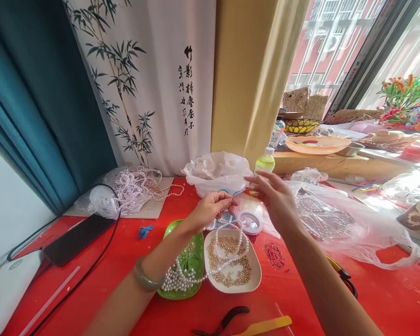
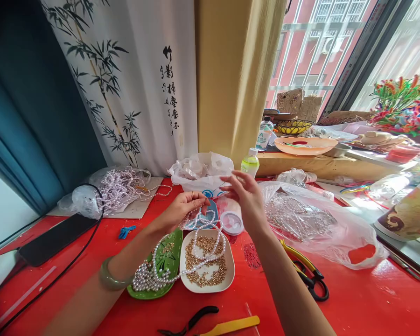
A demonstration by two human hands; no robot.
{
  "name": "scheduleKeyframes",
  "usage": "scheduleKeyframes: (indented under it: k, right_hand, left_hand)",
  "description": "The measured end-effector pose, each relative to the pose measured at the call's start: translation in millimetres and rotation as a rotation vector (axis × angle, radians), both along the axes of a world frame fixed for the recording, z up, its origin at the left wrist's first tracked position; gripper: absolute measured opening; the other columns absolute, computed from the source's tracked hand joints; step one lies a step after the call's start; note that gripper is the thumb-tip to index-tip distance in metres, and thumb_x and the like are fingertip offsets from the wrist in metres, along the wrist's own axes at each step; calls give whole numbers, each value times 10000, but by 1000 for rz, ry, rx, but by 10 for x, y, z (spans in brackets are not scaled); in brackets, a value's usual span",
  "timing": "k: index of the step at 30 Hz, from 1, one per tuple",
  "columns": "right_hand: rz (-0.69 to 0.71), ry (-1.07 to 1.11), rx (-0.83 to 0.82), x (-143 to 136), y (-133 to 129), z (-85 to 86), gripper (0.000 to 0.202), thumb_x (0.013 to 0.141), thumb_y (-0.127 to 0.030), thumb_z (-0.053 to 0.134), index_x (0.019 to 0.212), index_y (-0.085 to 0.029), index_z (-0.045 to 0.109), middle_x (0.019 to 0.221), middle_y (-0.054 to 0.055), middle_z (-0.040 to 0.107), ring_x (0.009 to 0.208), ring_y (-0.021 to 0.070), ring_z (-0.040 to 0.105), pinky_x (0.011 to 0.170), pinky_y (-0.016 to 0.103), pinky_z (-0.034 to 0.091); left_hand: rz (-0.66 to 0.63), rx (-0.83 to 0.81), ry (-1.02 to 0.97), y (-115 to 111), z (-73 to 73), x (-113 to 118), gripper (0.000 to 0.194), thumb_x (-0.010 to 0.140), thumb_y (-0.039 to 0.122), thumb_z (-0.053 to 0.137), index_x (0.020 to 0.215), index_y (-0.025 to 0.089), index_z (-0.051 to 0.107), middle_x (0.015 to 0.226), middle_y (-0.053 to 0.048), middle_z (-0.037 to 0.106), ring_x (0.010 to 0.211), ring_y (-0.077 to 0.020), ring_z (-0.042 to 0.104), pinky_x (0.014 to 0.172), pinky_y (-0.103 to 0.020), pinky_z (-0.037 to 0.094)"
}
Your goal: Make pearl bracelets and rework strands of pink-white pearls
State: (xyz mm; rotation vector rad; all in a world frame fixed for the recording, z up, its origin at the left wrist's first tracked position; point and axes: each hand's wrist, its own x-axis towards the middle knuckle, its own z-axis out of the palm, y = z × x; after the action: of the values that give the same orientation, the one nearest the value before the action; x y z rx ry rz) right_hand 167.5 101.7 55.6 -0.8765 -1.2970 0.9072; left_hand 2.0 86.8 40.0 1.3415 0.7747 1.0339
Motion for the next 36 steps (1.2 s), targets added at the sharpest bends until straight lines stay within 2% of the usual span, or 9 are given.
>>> scheduleKeyframes:
  k: [5, 9, 12, 14, 16, 21, 25, 29, 36]
  right_hand:
    - [-440, -451, 435, -91, -189, 49, 173, 842, -256, 457, 994, -206, 523, 962, 60, 583, 727, 125, 579, 582, 257, 492]
    - [-598, -936, 827, -173, -275, 8, 401, 815, -114, 466, 1183, -270, 485, 1158, 72, 524, 1055, 219, 482, 843, 369, 449]
    - [-801, -1034, 1020, -160, -270, -46, 549, 770, -86, 532, 1261, -311, 432, 1206, 61, 497, 1167, 245, 373, 930, 390, 383]
    - [-825, -1047, 1110, -133, -251, -77, 577, 759, -95, 558, 1273, -318, 420, 1183, 45, 526, 1164, 225, 380, 929, 366, 384]
    - [-678, -1129, 1141, -111, -219, -99, 522, 778, -96, 533, 1248, -306, 447, 1169, 24, 555, 1148, 201, 419, 935, 357, 379]
    - [-338, -1069, 862, -131, -136, -143, 269, 840, -113, 421, 1030, -184, 597, 979, 56, 649, 948, 177, 573, 811, 326, 455]
    - [-271, -650, 422, -237, -131, -189, 202, 831, -210, 449, 904, -172, 633, 771, 37, 671, 683, 135, 618, 623, 265, 489]
    - [-10, -191, -21, -356, -114, -208, 194, 750, -310, 549, 862, -163, 609, 756, 34, 663, 666, 128, 615, 639, 272, 511]
    - [189, 83, -141, -396, -170, -107, 234, 740, -360, 571, 854, -157, 584, 906, 67, 660, 824, 135, 618, 801, 298, 478]
  left_hand:
    - [18, -38, -111, 17, -13, -21, 211, 692, 319, 629, 759, 121, 606, 691, -47, 633, 546, -81, 496, 533, -214, 375]
    - [36, -14, -91, 18, -21, -45, 194, 714, 296, 620, 807, 125, 627, 726, -65, 660, 634, -114, 559, 599, -236, 414]
    - [78, 21, -53, 18, -21, -63, 166, 720, 276, 616, 777, 123, 640, 708, -67, 665, 608, -110, 554, 595, -235, 416]
    - [89, 24, -59, 19, -25, -65, 167, 717, 274, 620, 773, 119, 647, 703, -67, 666, 607, -113, 558, 602, -239, 423]
    - [78, 46, -71, 18, -27, -60, 180, 718, 282, 620, 777, 116, 660, 710, -66, 667, 625, -118, 566, 624, -248, 432]
    - [49, 177, -46, -7, 11, -66, 193, 721, 280, 620, 814, 126, 690, 756, -65, 672, 709, -137, 579, 700, -273, 441]
    - [27, 181, -17, -19, 54, -94, 223, 728, 274, 616, 889, 135, 682, 810, -65, 674, 738, -136, 584, 724, -281, 444]
    - [28, 98, -64, 0, 44, -87, 203, 700, 187, 627, 886, 115, 658, 824, -72, 674, 764, -143, 601, 733, -281, 458]
    - [204, 145, 66, 8, -7, -50, 135, 676, 156, 624, 800, 106, 642, 786, -64, 664, 680, -124, 575, 635, -247, 442]
